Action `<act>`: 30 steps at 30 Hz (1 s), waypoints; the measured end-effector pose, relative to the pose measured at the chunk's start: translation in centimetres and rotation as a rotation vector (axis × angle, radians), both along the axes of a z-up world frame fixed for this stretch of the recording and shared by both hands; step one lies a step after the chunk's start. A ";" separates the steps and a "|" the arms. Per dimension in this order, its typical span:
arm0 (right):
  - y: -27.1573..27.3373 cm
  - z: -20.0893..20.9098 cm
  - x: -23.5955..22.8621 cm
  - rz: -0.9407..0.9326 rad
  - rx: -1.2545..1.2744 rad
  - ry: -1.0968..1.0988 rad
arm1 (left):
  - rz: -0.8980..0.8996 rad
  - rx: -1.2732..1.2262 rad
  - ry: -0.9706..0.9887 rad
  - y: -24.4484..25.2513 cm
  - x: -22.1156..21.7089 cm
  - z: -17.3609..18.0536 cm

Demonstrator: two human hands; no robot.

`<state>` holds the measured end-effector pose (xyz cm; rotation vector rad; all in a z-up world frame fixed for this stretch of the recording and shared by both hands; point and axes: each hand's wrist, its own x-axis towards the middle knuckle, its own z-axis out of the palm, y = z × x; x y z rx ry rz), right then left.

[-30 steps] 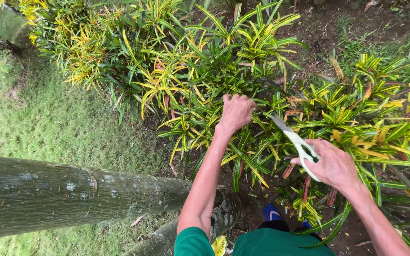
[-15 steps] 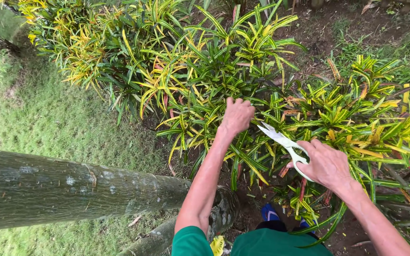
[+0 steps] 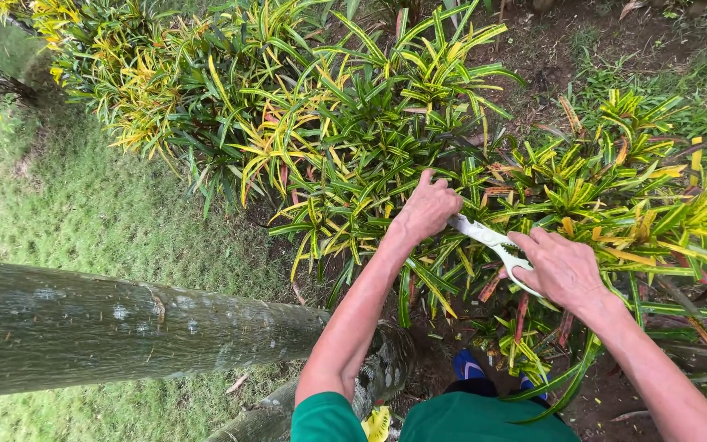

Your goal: The person trims a row of variegated croton shrubs with a pair of white-handled scissors, holding stems with one hand while snipping leaves and stems with the other. They work along the hedge, cutting back overgrown growth section by section and letting clippings fall to the ground.

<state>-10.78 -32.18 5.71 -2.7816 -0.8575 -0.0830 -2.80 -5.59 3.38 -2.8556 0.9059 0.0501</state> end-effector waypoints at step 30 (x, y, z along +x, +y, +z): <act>-0.9 0.8 -2.1 -0.150 0.149 0.628 | 0.665 -0.640 -0.034 6.5 -10.0 2.8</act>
